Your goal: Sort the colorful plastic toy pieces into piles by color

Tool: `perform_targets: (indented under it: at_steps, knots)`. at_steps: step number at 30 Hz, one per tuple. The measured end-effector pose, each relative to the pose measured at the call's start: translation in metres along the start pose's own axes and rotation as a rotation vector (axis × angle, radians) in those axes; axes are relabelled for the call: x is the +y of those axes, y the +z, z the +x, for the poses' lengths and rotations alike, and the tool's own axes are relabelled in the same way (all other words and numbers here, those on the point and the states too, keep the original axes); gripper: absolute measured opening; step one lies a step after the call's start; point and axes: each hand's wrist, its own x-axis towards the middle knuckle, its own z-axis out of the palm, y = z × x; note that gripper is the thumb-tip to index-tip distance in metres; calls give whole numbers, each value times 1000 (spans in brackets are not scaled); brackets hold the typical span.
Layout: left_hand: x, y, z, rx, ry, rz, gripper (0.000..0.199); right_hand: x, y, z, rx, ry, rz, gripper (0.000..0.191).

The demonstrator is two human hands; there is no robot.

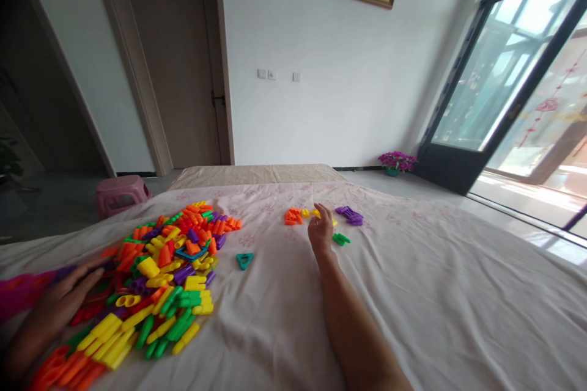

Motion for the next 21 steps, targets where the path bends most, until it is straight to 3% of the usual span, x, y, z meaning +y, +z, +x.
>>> perform_targets:
  at_steps: [2,6,10,15,21]
  knots:
    - [4,-1,-1,-18,-41,-33,63,-22,8,-9,-163,-50,3,35]
    - [10,-1,-4,-20,-57,-59,62,-84,27,-44,-623,-95,125,22]
    - [13,-1,-6,-11,-44,-34,61,-148,38,-86,-965,-306,184,23]
    - [18,-3,-9,-9,-32,-23,60,-196,45,-126,-1130,-631,206,44]
    - [19,-3,-9,13,14,30,60,-202,52,-139,-1131,-666,30,54]
